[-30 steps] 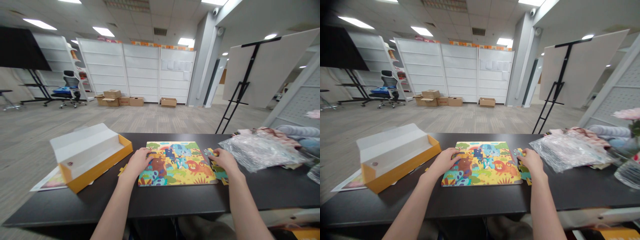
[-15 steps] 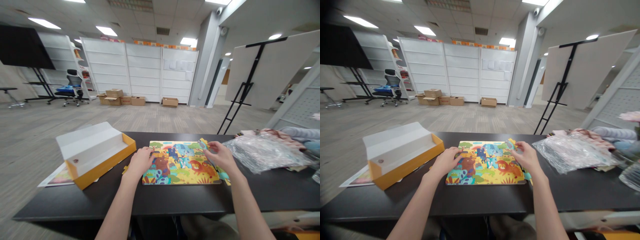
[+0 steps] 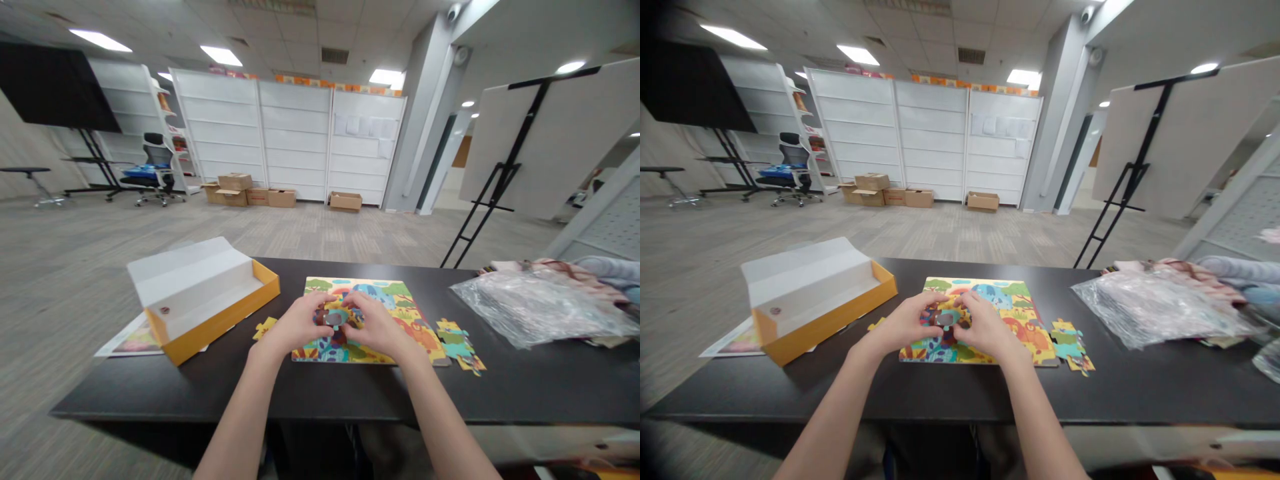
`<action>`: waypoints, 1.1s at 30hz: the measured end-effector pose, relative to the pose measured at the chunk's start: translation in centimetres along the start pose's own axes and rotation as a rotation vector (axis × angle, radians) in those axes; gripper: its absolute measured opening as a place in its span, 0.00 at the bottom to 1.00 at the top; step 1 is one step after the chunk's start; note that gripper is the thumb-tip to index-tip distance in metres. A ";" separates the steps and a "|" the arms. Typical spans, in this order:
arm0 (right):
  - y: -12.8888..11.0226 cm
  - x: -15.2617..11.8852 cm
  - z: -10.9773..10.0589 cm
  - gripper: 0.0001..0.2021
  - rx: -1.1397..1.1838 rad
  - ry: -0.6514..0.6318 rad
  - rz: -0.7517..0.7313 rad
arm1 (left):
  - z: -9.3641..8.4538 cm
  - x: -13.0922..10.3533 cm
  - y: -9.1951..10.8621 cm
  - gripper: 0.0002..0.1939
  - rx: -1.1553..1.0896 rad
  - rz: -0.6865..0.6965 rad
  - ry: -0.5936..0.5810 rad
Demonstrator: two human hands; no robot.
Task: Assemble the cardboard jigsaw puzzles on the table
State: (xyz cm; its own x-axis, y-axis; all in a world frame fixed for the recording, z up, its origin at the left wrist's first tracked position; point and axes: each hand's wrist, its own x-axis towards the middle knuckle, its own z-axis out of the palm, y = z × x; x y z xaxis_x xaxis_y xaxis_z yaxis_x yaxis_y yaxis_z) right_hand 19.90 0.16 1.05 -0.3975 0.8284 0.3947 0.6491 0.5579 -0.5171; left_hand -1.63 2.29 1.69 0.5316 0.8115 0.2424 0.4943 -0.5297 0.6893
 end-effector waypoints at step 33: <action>1.1 -1.6 -0.7 0.07 -0.137 -0.121 0.076 | 1.3 0.2 -1.4 0.15 0.372 -0.025 -0.097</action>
State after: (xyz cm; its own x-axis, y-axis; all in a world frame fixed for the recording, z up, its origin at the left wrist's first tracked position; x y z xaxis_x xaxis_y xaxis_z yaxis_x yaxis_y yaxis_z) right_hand 21.75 -0.58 0.38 -0.4141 0.8723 0.2599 0.7593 0.4885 -0.4299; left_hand -1.33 2.95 -0.12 0.5705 0.8073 0.1506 0.7140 -0.5782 0.3948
